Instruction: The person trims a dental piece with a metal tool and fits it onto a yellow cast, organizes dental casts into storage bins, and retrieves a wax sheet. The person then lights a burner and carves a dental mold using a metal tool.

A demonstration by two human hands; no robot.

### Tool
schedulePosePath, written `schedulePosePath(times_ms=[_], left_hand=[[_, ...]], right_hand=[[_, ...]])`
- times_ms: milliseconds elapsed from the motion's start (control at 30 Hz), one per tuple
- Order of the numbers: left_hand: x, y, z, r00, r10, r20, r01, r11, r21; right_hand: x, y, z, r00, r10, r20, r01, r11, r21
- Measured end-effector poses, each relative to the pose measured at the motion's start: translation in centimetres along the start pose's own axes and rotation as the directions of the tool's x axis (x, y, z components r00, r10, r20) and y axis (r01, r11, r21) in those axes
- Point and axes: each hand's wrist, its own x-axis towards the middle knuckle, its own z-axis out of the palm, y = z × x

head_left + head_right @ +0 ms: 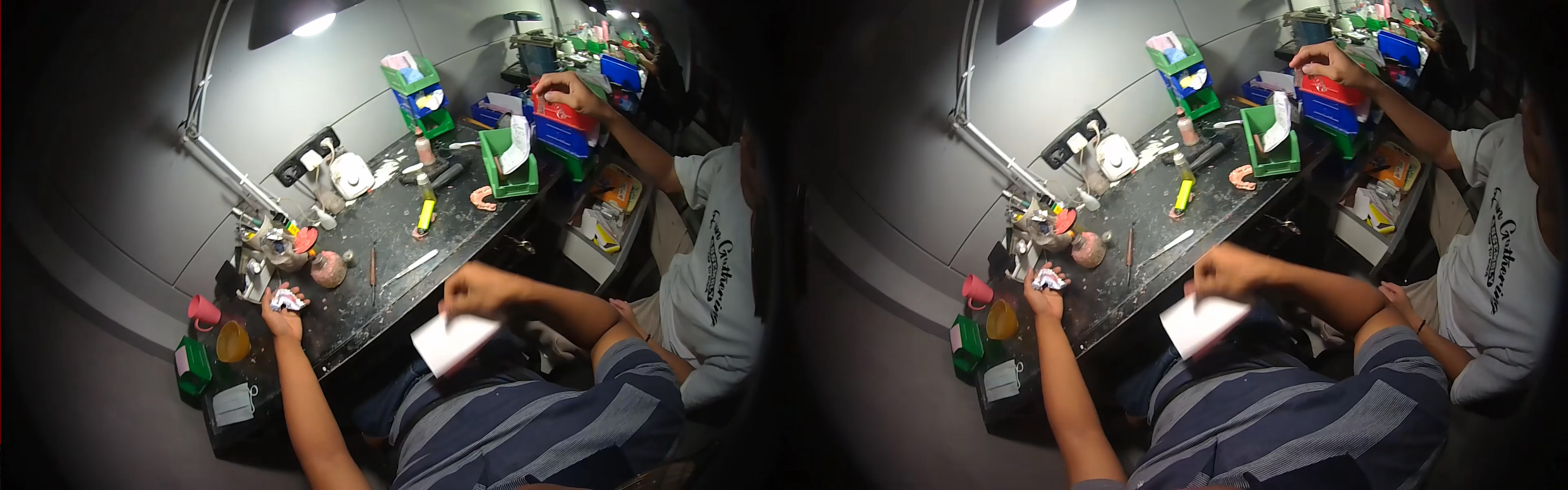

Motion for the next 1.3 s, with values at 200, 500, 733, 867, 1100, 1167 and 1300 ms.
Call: schedulePosePath(times_ms=[200,500,733,867,1100,1167,1300], left_hand=[[-0.4,0.3,0.3,0.999,-0.021,-0.031,0.021,1.0,-0.012],[-3.5,2.1,0.5,0.945,0.31,0.108,-0.234,0.868,-0.438],[-16.1,-2.9,11.2,0.817,-0.059,0.574,0.14,0.985,-0.097],[-16.8,-3.6,12.7,0.785,-0.152,0.601,0.176,0.984,0.02],[-13.5,0.0,9.0,0.907,0.014,0.422,0.012,0.998,-0.059],[-12.5,1.7,7.2,0.912,0.084,0.401,-0.028,0.989,-0.144],[-9.6,5.1,3.7,0.912,0.197,0.359,-0.038,0.913,-0.405]], right_hand=[[0.0,-1.2,1.2,0.982,-0.144,0.118,0.15,0.988,-0.036],[0.5,-1.4,-1.1,0.965,-0.071,-0.254,0.193,0.846,0.498],[1.6,-1.2,1.2,0.901,-0.165,-0.401,0.309,0.893,0.327],[0.8,-2.1,1.3,0.859,-0.235,-0.455,0.302,0.95,0.08],[-1.0,4.9,-1.6,0.936,-0.05,-0.349,-0.114,0.894,-0.433],[-2.5,7.9,-1.4,0.932,0.07,-0.356,-0.209,0.907,-0.367],[-6.9,22.9,-0.5,0.753,-0.176,-0.634,-0.158,0.887,-0.434]])
